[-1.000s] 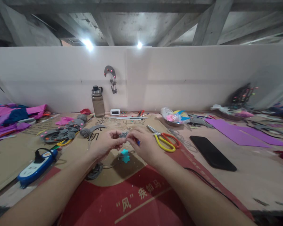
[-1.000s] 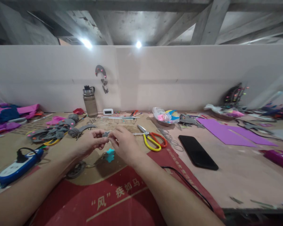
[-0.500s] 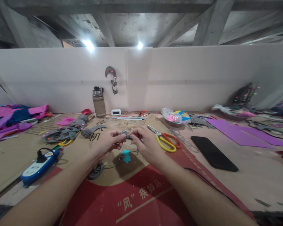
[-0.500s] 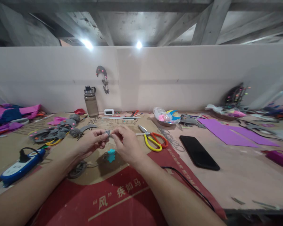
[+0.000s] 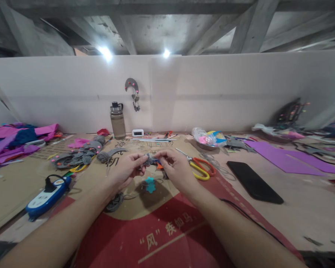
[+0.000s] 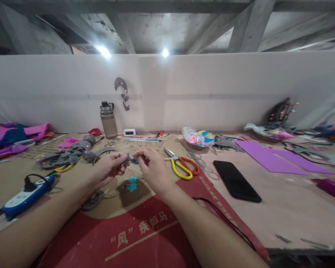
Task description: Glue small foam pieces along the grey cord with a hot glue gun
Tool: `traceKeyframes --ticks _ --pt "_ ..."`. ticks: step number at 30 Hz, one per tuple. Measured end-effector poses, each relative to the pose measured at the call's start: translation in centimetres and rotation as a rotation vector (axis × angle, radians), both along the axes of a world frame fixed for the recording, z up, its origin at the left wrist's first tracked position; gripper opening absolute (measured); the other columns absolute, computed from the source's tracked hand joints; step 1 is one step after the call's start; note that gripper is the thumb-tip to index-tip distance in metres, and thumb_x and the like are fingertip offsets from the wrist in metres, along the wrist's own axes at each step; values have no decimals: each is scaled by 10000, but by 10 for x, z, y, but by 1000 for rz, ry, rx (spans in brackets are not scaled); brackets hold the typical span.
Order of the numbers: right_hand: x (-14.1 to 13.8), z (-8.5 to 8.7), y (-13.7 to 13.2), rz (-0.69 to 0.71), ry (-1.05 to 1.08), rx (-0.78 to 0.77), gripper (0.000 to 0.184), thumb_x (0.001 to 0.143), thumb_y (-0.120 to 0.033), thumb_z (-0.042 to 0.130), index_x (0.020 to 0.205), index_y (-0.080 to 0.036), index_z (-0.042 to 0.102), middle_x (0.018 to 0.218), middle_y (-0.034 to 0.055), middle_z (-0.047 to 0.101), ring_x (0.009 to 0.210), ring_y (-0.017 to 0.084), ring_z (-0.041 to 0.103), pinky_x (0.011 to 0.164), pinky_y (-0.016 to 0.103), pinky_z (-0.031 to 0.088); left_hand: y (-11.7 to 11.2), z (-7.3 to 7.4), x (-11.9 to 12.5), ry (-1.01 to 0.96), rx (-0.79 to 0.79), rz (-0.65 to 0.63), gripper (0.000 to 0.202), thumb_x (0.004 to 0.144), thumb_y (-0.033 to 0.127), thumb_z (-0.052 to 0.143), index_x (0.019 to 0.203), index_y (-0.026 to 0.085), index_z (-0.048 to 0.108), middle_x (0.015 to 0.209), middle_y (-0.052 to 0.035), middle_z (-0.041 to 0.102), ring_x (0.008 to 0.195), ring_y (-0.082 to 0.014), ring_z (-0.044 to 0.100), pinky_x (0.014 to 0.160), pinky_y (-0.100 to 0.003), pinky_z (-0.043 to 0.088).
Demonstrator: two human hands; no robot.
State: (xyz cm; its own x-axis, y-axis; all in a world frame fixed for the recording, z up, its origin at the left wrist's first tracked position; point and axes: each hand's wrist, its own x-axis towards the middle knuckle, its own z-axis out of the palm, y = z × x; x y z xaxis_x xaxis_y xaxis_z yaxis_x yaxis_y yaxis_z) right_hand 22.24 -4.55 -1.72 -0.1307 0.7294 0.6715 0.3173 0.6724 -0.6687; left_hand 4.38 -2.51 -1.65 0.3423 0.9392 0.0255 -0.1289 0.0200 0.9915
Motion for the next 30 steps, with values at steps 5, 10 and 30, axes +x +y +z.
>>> traceKeyframes --ticks 5,10,30 --pt "-1 -2 2 3 8 -7 101 809 -194 543 851 -207 634 879 27 625 794 135 559 673 253 429 1 0 -1 91 81 82 285 680 367 705 772 130 575 598 31 525 474 -47 463 442 -161 365" --pt "-5 -2 -2 -6 -36 21 117 833 -235 544 888 -202 642 861 34 613 763 133 548 664 254 430 1 -2 -1 158 151 102 300 669 389 703 766 136 574 571 46 505 450 -53 440 449 -187 367" --pt "-4 -5 5 -123 -75 -104 117 835 -251 449 766 -184 515 720 9 554 662 129 491 617 249 376 1 2 -2 406 323 154 307 670 421 665 796 156 577 551 45 512 455 -85 469 447 -205 386"
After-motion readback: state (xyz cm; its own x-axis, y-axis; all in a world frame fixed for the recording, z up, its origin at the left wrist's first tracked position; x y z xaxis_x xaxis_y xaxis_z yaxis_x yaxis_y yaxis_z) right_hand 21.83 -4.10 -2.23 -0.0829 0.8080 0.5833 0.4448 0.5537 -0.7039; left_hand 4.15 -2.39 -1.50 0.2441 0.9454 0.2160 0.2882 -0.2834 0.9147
